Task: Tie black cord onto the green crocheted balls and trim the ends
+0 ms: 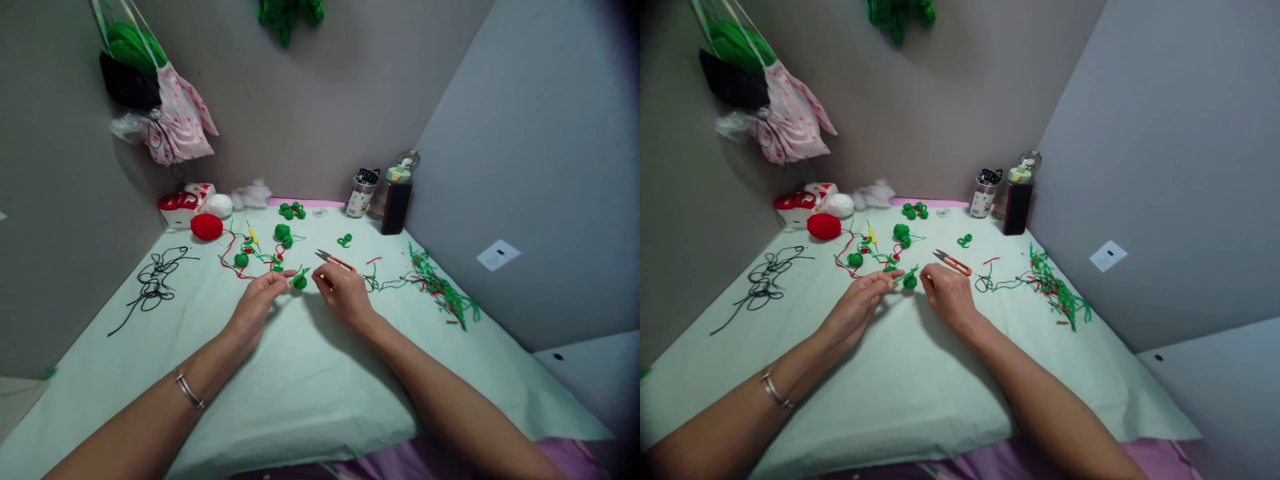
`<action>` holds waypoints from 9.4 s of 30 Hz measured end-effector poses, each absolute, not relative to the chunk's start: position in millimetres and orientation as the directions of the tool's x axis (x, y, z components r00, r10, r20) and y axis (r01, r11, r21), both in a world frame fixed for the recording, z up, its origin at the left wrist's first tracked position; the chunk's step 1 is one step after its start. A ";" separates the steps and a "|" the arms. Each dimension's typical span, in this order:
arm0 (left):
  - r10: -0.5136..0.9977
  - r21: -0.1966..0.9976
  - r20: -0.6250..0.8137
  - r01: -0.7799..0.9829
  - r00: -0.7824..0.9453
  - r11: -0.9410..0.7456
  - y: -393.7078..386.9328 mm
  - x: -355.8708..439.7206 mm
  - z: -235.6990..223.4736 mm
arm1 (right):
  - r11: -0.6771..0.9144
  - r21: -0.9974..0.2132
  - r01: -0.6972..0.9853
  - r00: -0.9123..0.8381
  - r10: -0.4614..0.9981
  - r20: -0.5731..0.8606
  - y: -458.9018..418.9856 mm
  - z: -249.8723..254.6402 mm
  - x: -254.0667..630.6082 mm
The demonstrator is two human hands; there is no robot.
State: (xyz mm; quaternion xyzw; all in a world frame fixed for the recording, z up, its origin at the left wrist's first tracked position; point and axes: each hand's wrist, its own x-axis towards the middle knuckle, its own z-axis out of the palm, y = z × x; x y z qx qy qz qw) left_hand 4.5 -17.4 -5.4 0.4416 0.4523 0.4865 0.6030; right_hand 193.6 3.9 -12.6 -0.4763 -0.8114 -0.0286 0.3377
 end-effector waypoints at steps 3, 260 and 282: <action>0.988 0.954 -0.121 -0.265 0.092 0.141 -16.8 3.1 -3.7 | 0.548 -0.384 0.743 -0.286 0.779 0.558 5.9 -10.4 196.5; 0.965 0.978 -0.093 -0.161 0.244 0.134 -19.2 -3.5 12.3 | 0.283 -0.959 0.028 -0.084 0.956 0.280 -13.7 22.9 173.5; 0.932 0.889 -0.151 -0.368 0.329 0.274 -19.7 -3.4 14.5 | 0.777 -0.428 0.463 -0.226 0.570 0.790 -21.6 14.1 172.7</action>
